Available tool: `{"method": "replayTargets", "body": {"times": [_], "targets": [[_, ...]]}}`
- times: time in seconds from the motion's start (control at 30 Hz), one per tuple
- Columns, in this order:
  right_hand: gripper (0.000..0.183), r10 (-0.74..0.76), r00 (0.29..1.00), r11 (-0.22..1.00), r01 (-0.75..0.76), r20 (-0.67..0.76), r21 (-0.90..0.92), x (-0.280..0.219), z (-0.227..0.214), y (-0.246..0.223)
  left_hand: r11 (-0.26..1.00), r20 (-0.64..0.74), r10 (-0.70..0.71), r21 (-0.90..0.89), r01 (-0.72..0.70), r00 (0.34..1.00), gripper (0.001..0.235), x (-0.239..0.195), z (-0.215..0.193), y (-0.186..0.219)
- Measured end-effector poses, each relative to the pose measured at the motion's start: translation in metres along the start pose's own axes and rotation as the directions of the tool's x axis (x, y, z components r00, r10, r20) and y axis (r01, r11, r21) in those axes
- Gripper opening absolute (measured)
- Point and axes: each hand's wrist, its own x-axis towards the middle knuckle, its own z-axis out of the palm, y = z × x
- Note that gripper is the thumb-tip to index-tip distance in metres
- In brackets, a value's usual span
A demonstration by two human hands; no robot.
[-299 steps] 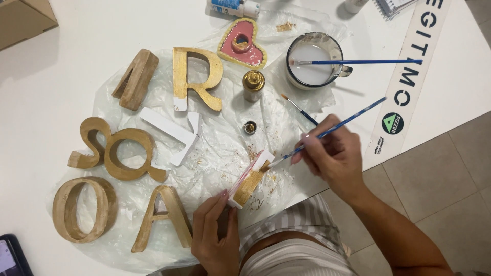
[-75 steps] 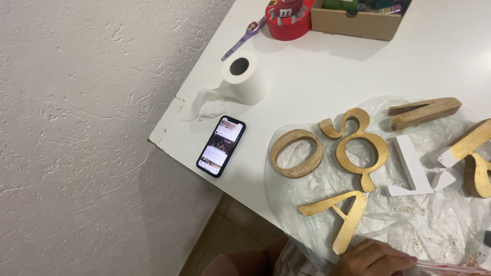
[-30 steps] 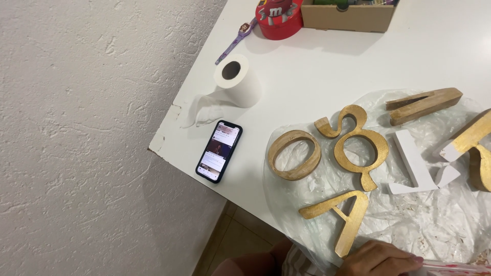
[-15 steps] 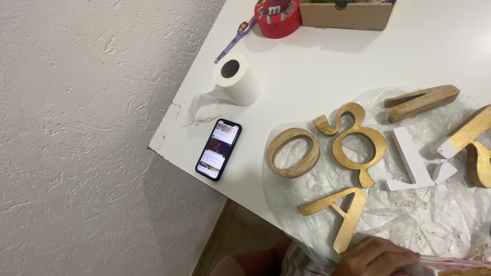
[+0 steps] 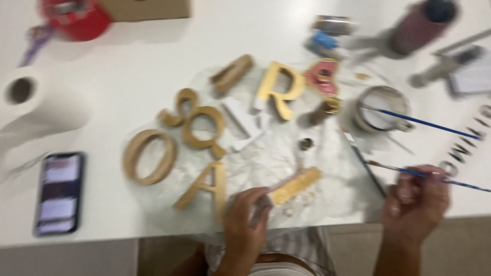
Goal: The person paints a wooden letter 'L' with gold paint using a brush. They hold the letter with one hand and apply the paint with the other, occasionally dipping the brush into a small container of gold paint.
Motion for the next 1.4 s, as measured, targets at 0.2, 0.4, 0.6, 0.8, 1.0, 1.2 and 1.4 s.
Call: {"method": "replayTargets", "body": {"times": [0.2,0.4,0.6,0.8,1.0,1.2,1.4], "targets": [[0.015,-0.049,0.923,0.998,0.061,0.382,-0.019,-0.062,0.03,-0.026,0.975,-0.034,0.107,0.201,-0.098,0.994,0.034,-0.001,0.003,0.004],[0.011,-0.063,0.836,0.992,0.11,0.545,-0.054,-0.103,0.059,-0.018,0.982,-0.024,0.117,0.155,-0.112,0.993,0.03,-0.003,0.001,0.005],[0.012,-0.108,0.786,0.976,0.2,0.608,-0.085,-0.106,0.064,-0.018,0.98,-0.026,0.14,0.144,-0.134,0.99,0.019,-0.002,0.0,0.006],[0.013,-0.141,0.736,0.95,0.29,0.662,-0.12,-0.104,0.061,-0.006,0.981,-0.028,0.144,0.133,-0.139,0.989,0.016,0.0,0.0,0.008],[0.012,-0.258,0.756,0.889,0.429,0.601,-0.159,-0.084,0.051,0.001,0.984,-0.032,0.135,0.125,-0.13,0.99,0.016,-0.001,0.0,0.006],[0.014,-0.195,0.701,0.935,0.345,0.686,-0.086,-0.095,0.062,-0.007,0.987,-0.033,0.117,0.117,-0.113,0.993,0.018,-0.001,0.0,0.006],[0.012,-0.207,0.819,0.872,0.402,0.535,-0.279,-0.076,0.055,-0.005,0.982,-0.029,0.14,0.131,-0.135,0.99,0.017,0.001,0.0,0.008]]}}
